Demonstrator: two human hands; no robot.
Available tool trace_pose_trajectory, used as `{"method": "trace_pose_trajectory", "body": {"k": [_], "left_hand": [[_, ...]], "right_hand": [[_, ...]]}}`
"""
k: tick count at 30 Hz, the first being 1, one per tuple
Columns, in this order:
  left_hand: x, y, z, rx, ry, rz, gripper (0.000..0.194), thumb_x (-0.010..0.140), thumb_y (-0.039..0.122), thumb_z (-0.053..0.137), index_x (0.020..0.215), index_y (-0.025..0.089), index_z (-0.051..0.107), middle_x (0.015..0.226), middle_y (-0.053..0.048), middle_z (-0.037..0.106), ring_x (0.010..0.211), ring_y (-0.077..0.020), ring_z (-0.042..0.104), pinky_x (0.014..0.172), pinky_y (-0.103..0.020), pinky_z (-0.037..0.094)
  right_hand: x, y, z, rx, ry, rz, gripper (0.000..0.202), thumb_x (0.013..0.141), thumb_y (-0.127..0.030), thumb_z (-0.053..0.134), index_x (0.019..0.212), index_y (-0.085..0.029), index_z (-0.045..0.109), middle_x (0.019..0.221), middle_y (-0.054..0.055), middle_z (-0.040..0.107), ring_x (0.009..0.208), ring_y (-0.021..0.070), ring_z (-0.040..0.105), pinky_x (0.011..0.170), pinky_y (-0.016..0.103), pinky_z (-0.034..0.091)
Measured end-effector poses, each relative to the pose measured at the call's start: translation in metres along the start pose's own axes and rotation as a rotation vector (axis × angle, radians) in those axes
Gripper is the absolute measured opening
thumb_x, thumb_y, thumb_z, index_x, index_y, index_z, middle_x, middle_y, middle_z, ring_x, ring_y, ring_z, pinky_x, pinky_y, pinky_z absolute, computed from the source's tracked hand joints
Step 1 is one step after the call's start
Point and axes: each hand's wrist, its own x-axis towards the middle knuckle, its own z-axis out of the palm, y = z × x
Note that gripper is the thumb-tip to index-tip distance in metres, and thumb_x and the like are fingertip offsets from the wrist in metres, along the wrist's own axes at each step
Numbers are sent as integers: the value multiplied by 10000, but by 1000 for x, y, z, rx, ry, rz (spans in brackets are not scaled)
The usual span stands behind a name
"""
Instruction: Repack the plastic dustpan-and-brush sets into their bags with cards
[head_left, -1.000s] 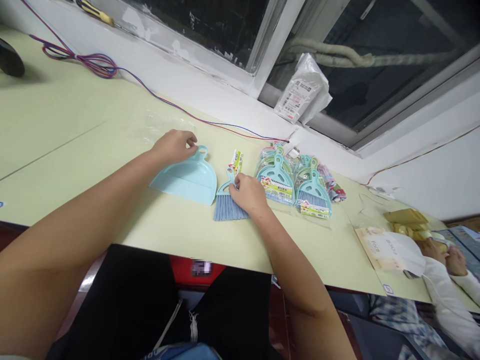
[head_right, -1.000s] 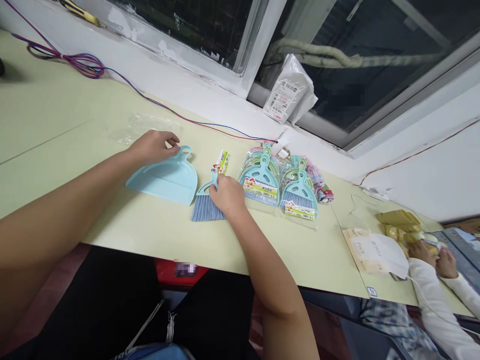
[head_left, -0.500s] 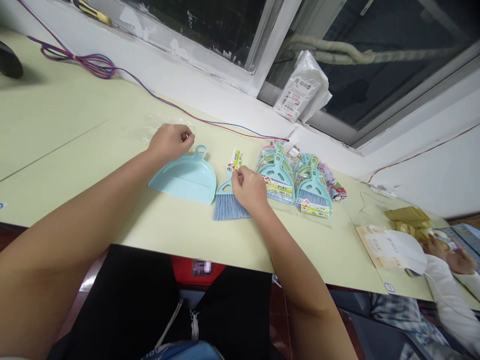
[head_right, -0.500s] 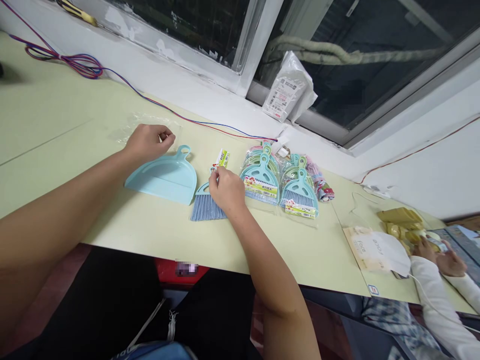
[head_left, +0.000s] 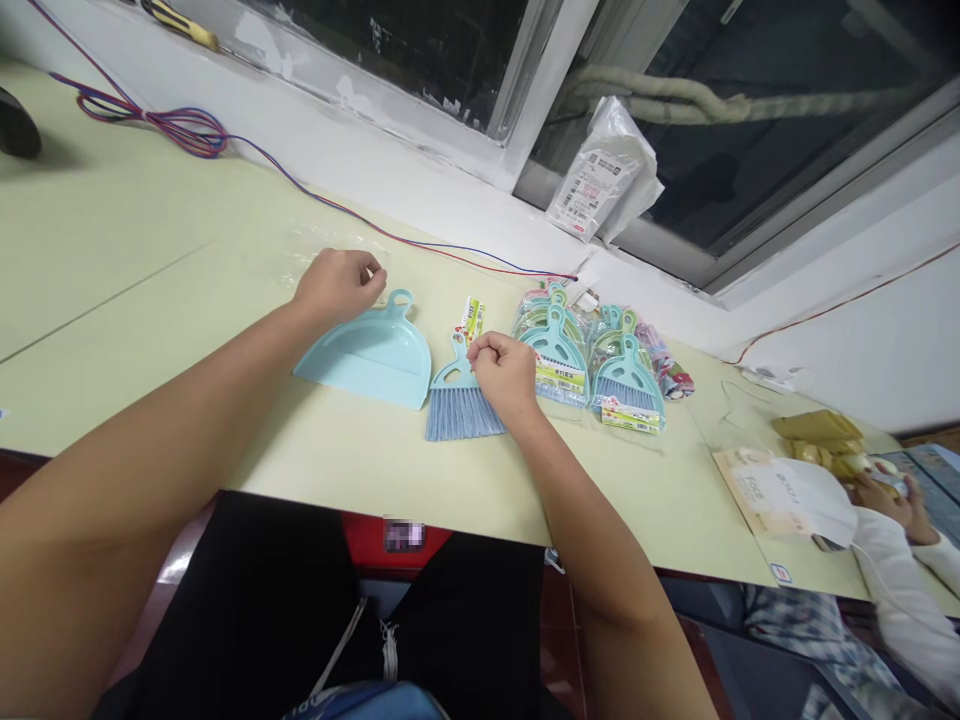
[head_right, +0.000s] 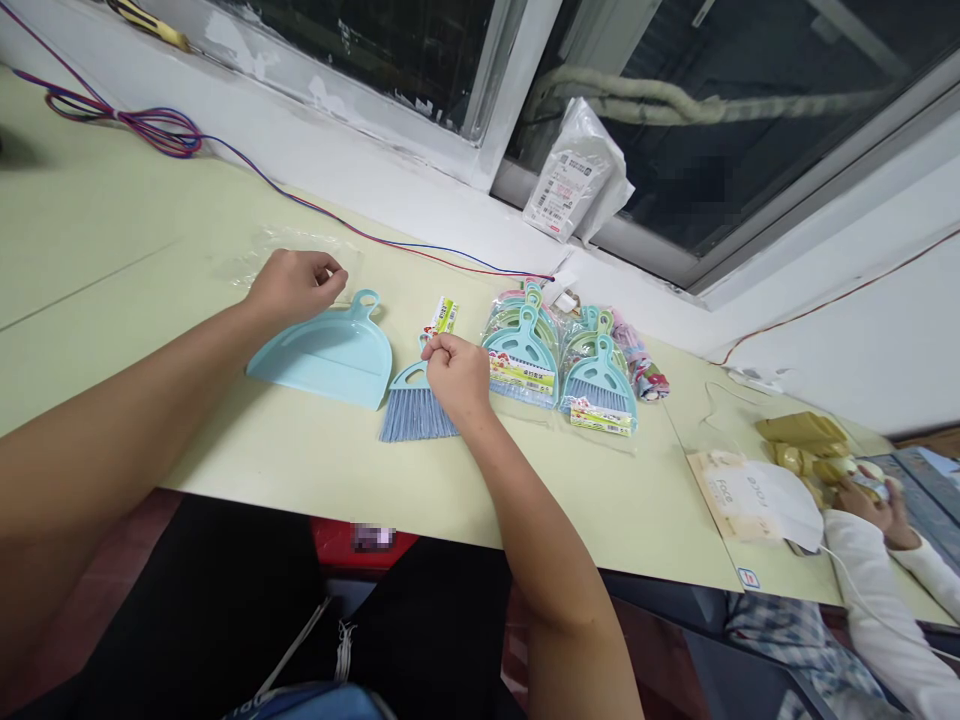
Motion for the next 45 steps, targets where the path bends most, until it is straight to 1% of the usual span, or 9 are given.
{"method": "trace_pose_trajectory", "body": {"k": [5, 11, 16, 22, 27, 32, 38, 41, 45], "left_hand": [[0, 0, 1, 13, 0, 13, 396, 889, 478, 497, 1057, 255, 777, 918, -59, 770, 931, -276, 683, 801, -357, 478], [0, 0, 1, 33, -4, 22, 372, 892, 472, 495, 1024, 255, 766, 925, -55, 772, 921, -266, 685, 750, -339, 471], [-1, 1, -1, 30, -20, 24, 369, 890, 470, 492, 1026, 256, 760, 947, -54, 772, 951, -268, 684, 765, -335, 467], [-1, 1, 0, 36, -30, 10, 379, 886, 471, 490, 1038, 253, 759, 961, -49, 772, 964, -264, 675, 787, -328, 462], [0, 0, 0, 33, -17, 27, 375, 887, 472, 489, 1015, 248, 761, 923, -51, 766, 920, -260, 681, 763, -332, 461], [0, 0, 1, 21, -11, 23, 359, 892, 472, 498, 1007, 255, 759, 914, -48, 767, 917, -260, 684, 745, -333, 461], [-2, 2, 0, 5, -11, 9, 369, 883, 462, 504, 1036, 260, 773, 922, -46, 768, 957, -266, 683, 800, -336, 472], [-2, 2, -1, -3, -16, 9, 376, 880, 458, 505, 1053, 262, 775, 900, -46, 761, 935, -265, 683, 811, -340, 473], [-2, 2, -1, -1, 6, 10, 396, 905, 482, 480, 1038, 257, 777, 860, -53, 750, 900, -265, 688, 809, -354, 470]], "right_hand": [[-1, 0, -1, 84, 32, -44, 320, 800, -146, 383, 776, -222, 693, 728, -11, 704, 668, 167, 652, 712, 265, 485], [-3, -3, -2, 15, 45, -72, 308, 802, -128, 396, 777, -227, 687, 874, 15, 728, 869, 199, 671, 815, 303, 497], [-2, -5, -2, -4, 92, -171, 310, 780, -86, 381, 749, -228, 655, 868, 26, 720, 944, 202, 653, 865, 301, 493], [-2, -5, -2, -69, 80, -125, 324, 793, -78, 373, 770, -232, 658, 916, 37, 715, 976, 225, 647, 888, 338, 492], [-2, -4, -2, -38, 112, -167, 304, 777, -59, 381, 749, -239, 624, 891, 30, 697, 976, 213, 633, 907, 326, 481], [-2, -4, -2, -66, 119, -159, 298, 777, -62, 402, 761, -234, 645, 869, 43, 659, 973, 226, 611, 906, 341, 473], [-2, -3, 0, -44, 151, -175, 284, 768, -65, 411, 772, -217, 651, 840, 50, 605, 920, 221, 574, 860, 335, 461], [0, -1, 1, -59, 171, -154, 241, 761, -74, 430, 790, -220, 619, 832, 41, 580, 903, 219, 567, 854, 333, 461], [3, 3, 4, -83, 197, -142, 184, 779, -102, 463, 841, -219, 592, 855, 35, 570, 866, 210, 560, 834, 324, 466]]}}
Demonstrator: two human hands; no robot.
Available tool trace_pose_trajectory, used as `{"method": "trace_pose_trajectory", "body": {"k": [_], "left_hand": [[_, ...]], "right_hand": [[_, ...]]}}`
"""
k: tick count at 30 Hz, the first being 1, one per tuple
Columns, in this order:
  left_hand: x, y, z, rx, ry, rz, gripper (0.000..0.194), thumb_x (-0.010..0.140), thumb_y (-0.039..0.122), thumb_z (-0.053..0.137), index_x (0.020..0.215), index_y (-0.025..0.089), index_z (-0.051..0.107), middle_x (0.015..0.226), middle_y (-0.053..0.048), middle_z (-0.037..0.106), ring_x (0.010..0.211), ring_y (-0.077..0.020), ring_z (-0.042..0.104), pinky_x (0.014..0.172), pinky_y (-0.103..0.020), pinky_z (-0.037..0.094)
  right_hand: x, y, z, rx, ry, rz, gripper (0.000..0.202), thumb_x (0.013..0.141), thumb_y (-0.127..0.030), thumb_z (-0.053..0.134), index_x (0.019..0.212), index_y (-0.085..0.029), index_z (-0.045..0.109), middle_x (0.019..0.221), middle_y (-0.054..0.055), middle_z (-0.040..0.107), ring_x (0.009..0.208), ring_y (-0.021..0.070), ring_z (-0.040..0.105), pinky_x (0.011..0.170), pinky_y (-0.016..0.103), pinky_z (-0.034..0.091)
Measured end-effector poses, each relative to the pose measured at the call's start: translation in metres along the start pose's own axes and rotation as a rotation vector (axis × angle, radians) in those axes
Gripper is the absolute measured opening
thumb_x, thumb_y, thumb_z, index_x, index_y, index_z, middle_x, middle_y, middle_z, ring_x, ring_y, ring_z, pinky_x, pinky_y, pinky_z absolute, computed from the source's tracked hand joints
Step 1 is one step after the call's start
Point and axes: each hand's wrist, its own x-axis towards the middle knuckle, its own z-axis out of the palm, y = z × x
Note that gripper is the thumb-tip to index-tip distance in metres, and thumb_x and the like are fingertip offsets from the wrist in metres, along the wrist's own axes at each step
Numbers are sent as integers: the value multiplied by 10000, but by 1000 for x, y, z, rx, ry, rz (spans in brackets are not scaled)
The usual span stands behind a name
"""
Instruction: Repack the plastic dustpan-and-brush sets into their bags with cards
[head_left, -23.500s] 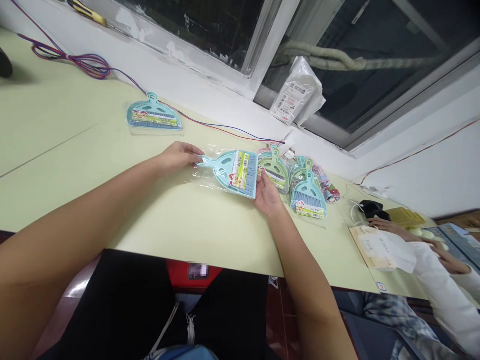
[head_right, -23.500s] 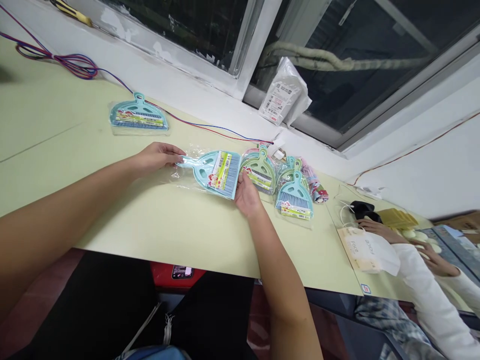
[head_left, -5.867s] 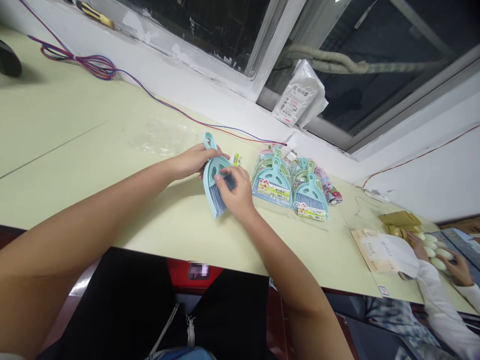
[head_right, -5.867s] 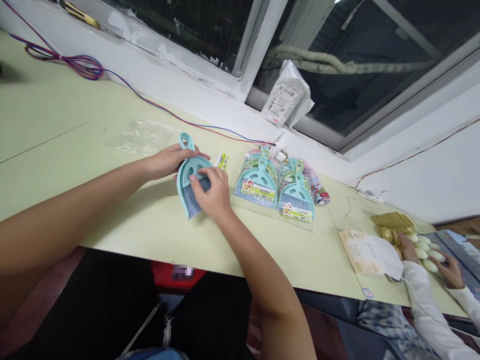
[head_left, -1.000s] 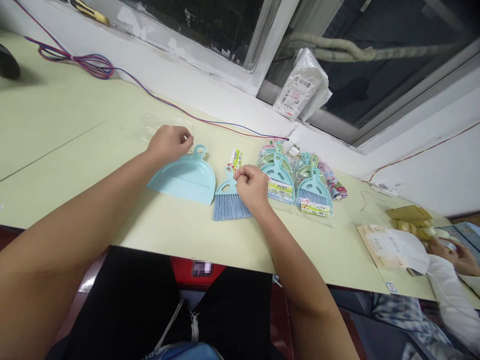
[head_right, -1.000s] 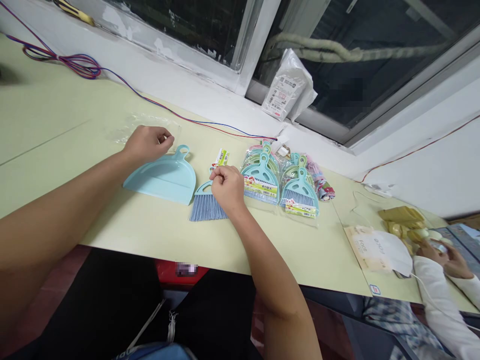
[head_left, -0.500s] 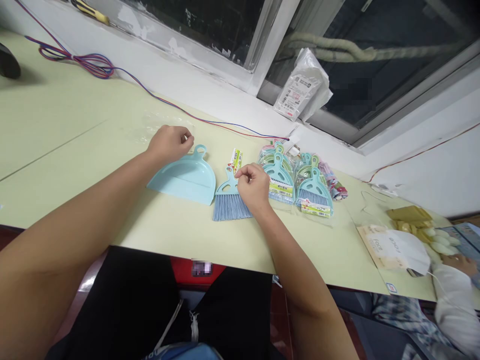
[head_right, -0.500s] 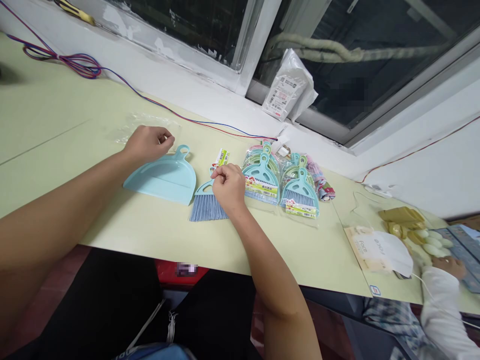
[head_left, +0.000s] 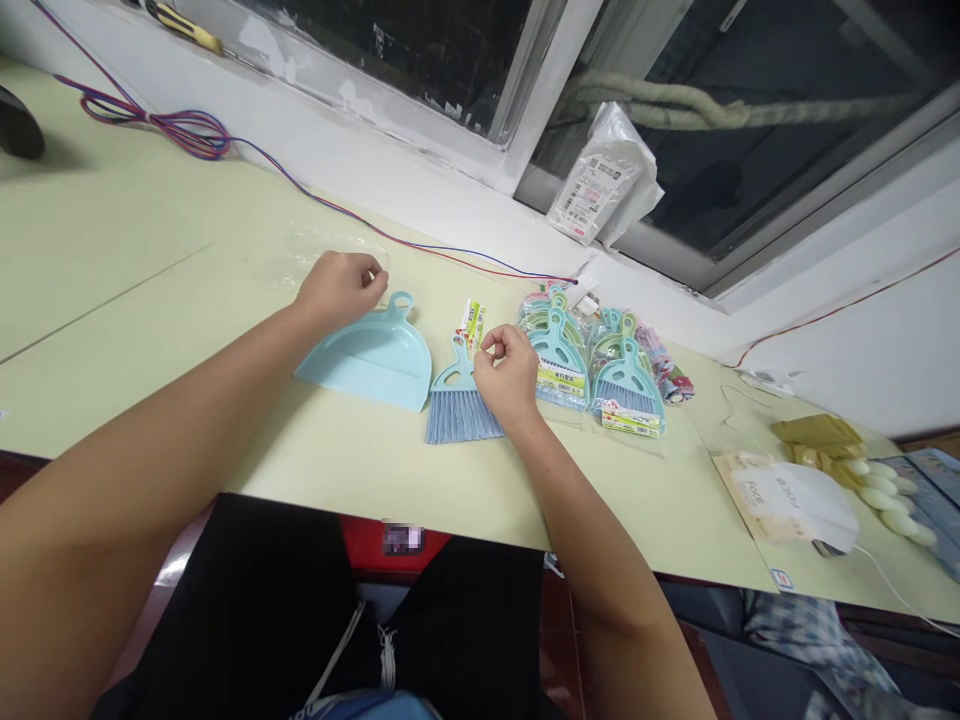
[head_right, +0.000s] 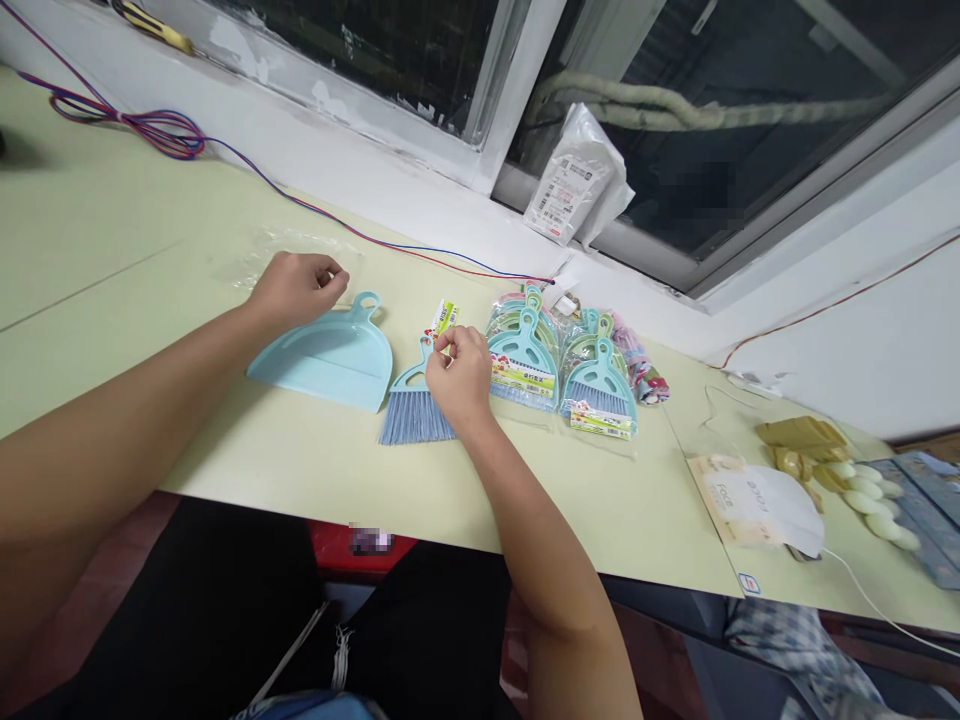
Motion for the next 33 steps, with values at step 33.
{"method": "trace_pose_trajectory", "body": {"k": [33], "left_hand": [[-5, 4, 1, -178, -139, 201, 360, 987, 452, 475, 1068, 203, 722, 837, -48, 764, 451, -109, 569, 535, -257, 447]], "right_hand": [[-4, 14, 18, -218, -356, -116, 213, 926, -237, 530, 1068, -172, 674, 1042, 107, 682, 998, 256, 619, 899, 362, 472]]}}
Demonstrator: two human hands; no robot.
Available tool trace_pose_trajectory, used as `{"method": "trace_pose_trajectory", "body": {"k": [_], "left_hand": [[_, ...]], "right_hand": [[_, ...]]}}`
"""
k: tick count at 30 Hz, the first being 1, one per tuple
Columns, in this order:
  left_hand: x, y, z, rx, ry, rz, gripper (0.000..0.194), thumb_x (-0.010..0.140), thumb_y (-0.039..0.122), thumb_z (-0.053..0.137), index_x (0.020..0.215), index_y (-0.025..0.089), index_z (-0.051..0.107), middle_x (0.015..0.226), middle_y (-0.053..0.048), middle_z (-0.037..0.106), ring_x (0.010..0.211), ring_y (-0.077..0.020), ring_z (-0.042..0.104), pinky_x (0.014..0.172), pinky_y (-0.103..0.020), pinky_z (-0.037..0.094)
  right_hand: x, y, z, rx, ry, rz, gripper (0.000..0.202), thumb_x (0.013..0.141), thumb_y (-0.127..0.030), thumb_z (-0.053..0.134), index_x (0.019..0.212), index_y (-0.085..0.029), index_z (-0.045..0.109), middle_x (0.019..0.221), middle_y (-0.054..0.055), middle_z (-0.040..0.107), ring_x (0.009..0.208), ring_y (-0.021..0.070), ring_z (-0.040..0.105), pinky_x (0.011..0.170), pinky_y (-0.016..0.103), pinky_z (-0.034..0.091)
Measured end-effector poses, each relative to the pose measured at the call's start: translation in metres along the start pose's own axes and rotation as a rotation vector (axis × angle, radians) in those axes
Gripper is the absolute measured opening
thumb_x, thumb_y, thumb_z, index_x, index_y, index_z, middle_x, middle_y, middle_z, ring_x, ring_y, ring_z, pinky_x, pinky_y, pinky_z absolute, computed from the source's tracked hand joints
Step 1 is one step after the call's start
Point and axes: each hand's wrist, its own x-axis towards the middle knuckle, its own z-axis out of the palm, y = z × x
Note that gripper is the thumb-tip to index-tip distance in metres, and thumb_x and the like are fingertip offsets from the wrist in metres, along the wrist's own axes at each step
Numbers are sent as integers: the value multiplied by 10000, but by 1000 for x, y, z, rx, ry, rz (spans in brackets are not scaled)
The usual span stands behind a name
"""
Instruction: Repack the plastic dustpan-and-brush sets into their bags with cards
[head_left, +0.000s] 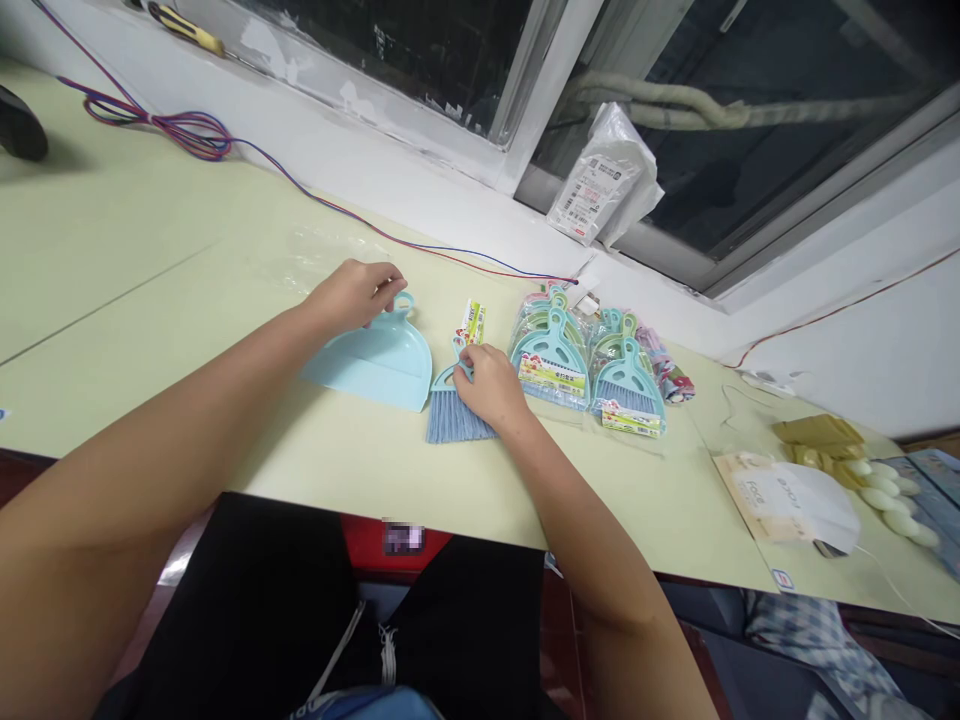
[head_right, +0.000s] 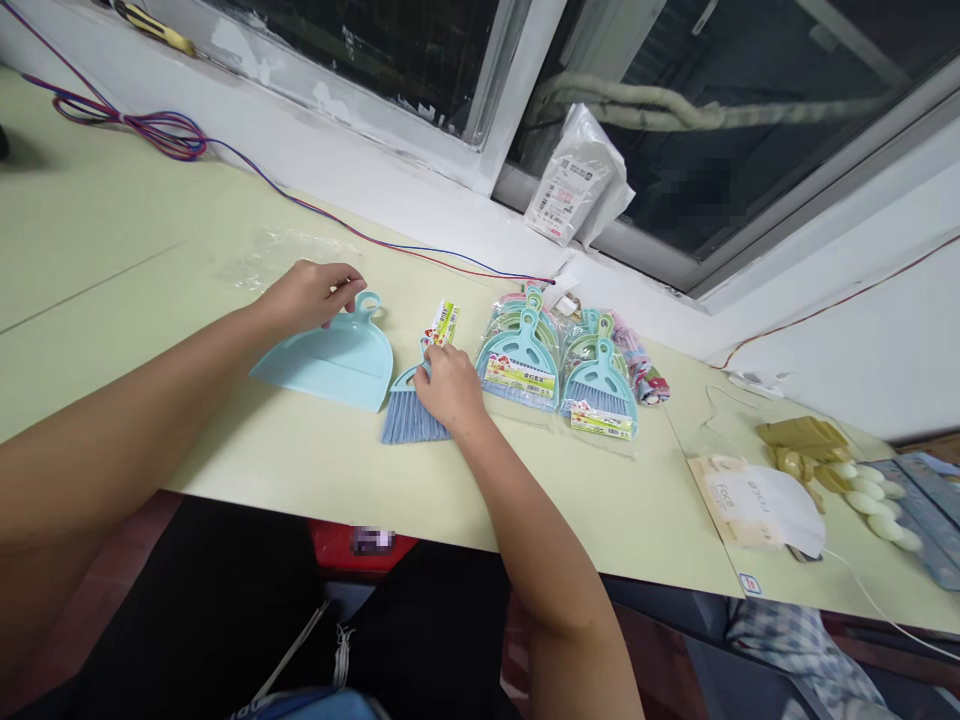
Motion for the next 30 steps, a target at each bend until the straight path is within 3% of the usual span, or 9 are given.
{"method": "trace_pose_trajectory", "body": {"k": [8, 21, 30], "left_hand": [[3, -6, 0, 149, 57, 45, 363, 975, 435, 467, 996, 215, 755, 771, -37, 754, 710, -197, 671, 674, -293, 451], [4, -9, 2, 221, 74, 30, 416, 952, 478, 454, 1011, 213, 769, 891, -66, 774, 800, -234, 695, 719, -317, 454], [3, -7, 2, 226, 79, 17, 430, 945, 489, 450, 1011, 215, 775, 895, -74, 770, 833, -253, 701, 786, -346, 469]], "right_hand": [[-1, -4, -1, -35, -24, 12, 209, 926, -228, 516, 1051, -177, 675, 1043, 108, 671, 1003, 256, 619, 898, 355, 472], [-4, -11, -9, -129, -73, 75, 227, 916, -285, 520, 1062, -166, 647, 1000, 114, 711, 946, 266, 663, 827, 347, 480], [-5, -17, -14, -174, -107, 197, 385, 860, -342, 588, 1191, -145, 597, 950, 128, 744, 906, 315, 703, 768, 380, 510]]}}
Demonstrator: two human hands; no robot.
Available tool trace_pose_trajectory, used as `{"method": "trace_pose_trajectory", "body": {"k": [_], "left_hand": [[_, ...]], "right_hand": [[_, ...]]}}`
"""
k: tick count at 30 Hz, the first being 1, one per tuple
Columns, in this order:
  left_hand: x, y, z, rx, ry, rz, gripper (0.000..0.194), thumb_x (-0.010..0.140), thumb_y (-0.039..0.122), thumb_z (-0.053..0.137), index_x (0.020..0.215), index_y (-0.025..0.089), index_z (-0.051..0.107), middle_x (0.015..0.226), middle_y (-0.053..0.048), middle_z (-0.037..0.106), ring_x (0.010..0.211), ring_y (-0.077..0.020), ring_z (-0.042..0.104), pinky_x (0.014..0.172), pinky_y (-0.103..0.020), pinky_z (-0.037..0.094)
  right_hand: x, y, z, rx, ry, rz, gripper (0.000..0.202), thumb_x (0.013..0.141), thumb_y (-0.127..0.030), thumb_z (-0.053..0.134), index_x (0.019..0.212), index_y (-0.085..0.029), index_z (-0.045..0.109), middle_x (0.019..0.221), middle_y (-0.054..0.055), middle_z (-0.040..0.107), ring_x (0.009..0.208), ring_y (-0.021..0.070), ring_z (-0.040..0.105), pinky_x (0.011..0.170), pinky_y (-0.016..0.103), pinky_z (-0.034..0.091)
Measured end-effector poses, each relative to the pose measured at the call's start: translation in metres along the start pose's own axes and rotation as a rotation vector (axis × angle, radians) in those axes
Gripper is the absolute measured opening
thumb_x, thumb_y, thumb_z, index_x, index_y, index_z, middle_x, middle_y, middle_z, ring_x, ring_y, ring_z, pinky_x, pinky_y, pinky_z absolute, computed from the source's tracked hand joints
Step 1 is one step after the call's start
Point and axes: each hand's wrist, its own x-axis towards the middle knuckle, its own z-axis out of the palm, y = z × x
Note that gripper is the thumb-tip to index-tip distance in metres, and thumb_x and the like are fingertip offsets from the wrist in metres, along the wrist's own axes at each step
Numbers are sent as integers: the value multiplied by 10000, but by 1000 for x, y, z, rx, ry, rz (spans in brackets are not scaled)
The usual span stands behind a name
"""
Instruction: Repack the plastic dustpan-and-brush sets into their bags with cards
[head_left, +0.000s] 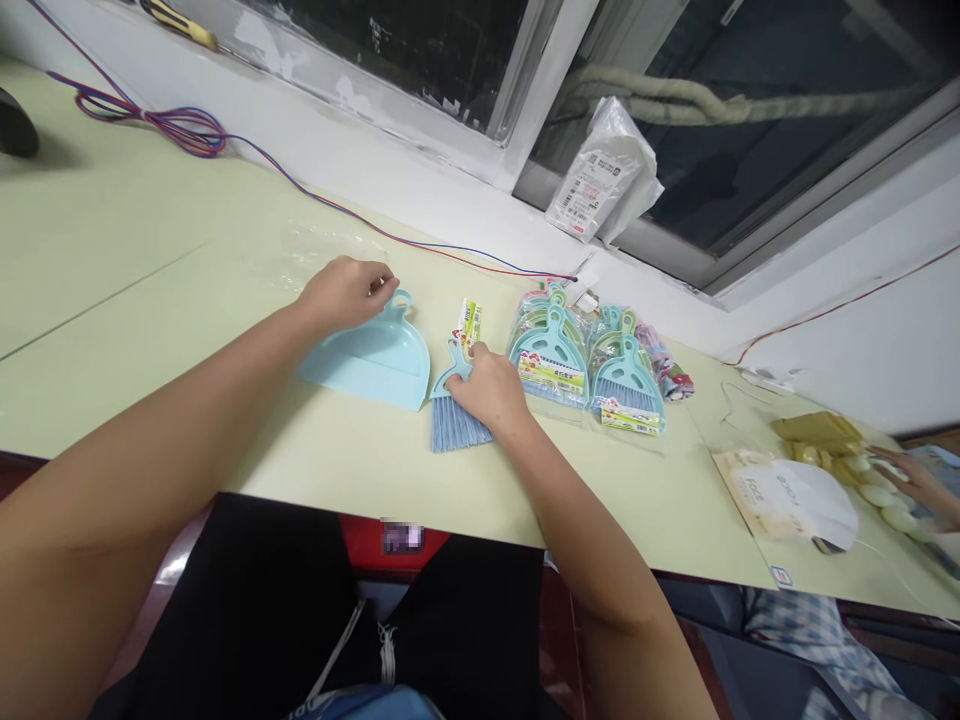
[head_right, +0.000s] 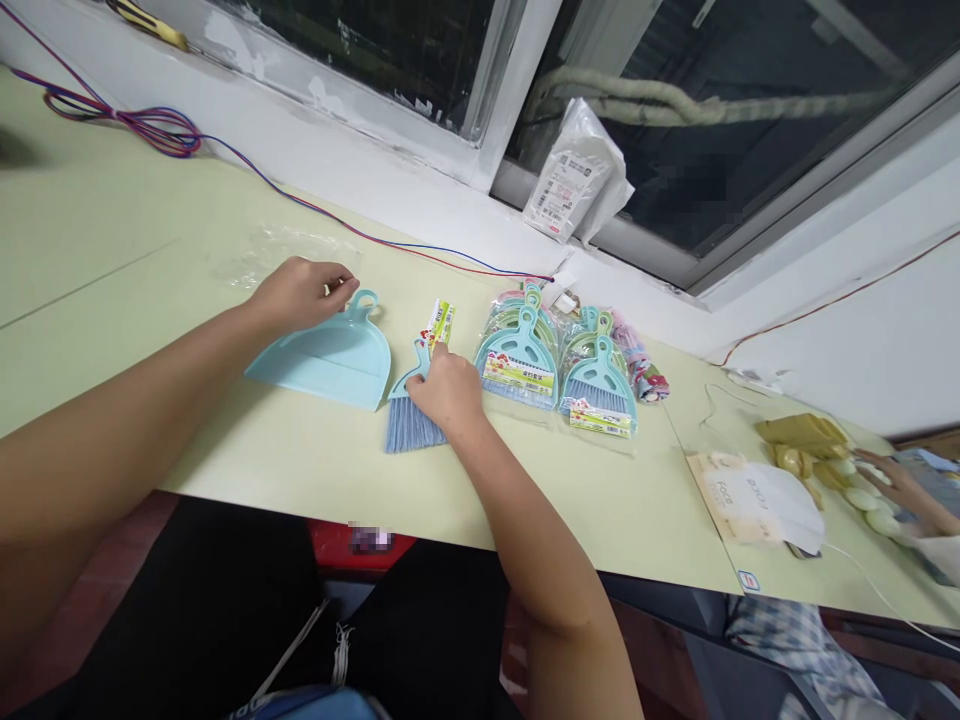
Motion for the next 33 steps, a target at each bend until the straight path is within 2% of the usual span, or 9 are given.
{"method": "trace_pose_trajectory", "body": {"k": [7, 13, 20, 25, 33], "left_hand": [[0, 0, -1, 12, -8, -5, 408, 945, 482, 458, 991, 227, 772, 900, -67, 777, 842, -247, 697, 733, -322, 449], [1, -3, -1, 39, -2, -59, 400, 937, 485, 463, 996, 231, 766, 897, -71, 771, 858, -263, 689, 714, -328, 438], [6, -14, 1, 137, -101, -96, 390, 864, 565, 544, 744, 239, 722, 724, -89, 707, 841, -306, 676, 674, -350, 424], [8, -22, 2, 171, -122, -116, 398, 811, 632, 589, 775, 265, 738, 741, -97, 710, 905, -332, 671, 681, -352, 430], [7, -24, 3, 207, -164, -84, 491, 802, 716, 561, 743, 258, 728, 740, -83, 719, 843, -304, 675, 632, -325, 417]], "right_hand": [[-3, -3, -1, 33, 25, 36, 344, 806, -333, 639, 1098, -152, 614, 884, 143, 733, 871, 338, 704, 741, 394, 497], [-4, -4, -10, 113, 137, 60, 315, 811, -331, 607, 1091, -185, 600, 885, 92, 736, 867, 304, 694, 860, 420, 461], [-3, -3, -13, 247, 282, 70, 317, 802, -306, 586, 1102, -206, 574, 921, 41, 712, 860, 261, 670, 873, 401, 444], [-3, -3, -8, 296, 288, 29, 313, 809, -288, 574, 1111, -204, 561, 954, 49, 697, 878, 248, 657, 854, 380, 449], [-1, -1, -3, 311, 284, -3, 338, 812, -278, 566, 1140, -203, 528, 975, 54, 670, 902, 242, 632, 846, 368, 438]]}}
